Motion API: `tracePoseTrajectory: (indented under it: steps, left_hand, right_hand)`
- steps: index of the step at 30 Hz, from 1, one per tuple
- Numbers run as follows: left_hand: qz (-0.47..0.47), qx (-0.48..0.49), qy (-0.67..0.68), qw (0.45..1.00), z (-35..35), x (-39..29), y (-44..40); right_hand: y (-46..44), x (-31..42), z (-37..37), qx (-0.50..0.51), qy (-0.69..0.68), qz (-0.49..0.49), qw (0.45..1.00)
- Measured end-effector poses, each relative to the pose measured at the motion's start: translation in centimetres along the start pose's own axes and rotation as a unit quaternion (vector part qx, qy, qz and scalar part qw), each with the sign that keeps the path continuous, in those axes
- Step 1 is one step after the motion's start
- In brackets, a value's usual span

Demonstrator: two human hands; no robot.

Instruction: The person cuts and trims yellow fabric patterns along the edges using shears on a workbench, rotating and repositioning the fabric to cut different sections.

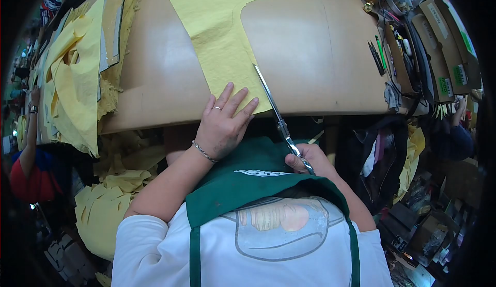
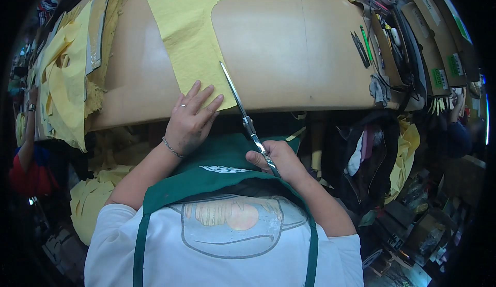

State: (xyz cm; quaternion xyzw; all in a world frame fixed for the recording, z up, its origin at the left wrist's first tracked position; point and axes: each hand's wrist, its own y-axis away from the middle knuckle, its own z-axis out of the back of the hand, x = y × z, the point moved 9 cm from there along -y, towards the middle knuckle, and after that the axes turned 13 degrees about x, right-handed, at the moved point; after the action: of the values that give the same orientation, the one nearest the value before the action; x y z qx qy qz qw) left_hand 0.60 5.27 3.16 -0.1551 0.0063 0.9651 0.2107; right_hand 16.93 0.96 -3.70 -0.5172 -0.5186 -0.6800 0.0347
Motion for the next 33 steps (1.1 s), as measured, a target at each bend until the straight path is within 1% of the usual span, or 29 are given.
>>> tracePoseTrajectory:
  steps: [2, 5, 8, 11, 14, 32, 33]
  left_hand:
    - [0.000, -0.001, 0.002, 1.000, 0.0, 0.0, 0.0]
    - [0.000, -0.002, 0.005, 1.000, 0.0, 0.0, 0.0]
    - [-0.009, -0.001, 0.008, 1.000, 0.3, -0.3, 0.0]
    - [-0.027, 0.000, 0.018, 0.999, 0.6, -0.9, 0.2]
    - [-0.036, 0.004, 0.025, 0.999, 0.6, -1.3, 0.5]
    - [-0.037, 0.010, 0.051, 0.998, 0.5, -1.5, 0.5]
    - [-0.036, 0.010, 0.050, 0.998, 0.4, -1.4, 0.5]
  right_hand:
    - [0.1, -0.1, 0.1, -0.006, 0.009, -0.007, 1.000]
    - [-0.1, 0.2, 0.2, -0.005, 0.039, 0.026, 0.999]
    - [-0.2, 1.8, -0.1, 0.026, 0.029, 0.030, 0.999]
    - [-1.0, 2.3, 0.2, 0.053, 0.006, 0.008, 0.999]
    - [-1.5, 2.5, 0.6, 0.058, 0.023, -0.010, 0.998]
    - [-1.3, 2.0, 0.8, 0.015, -0.010, 0.014, 1.000]
    - [-1.3, 2.0, 0.9, 0.012, -0.010, 0.005, 1.000]
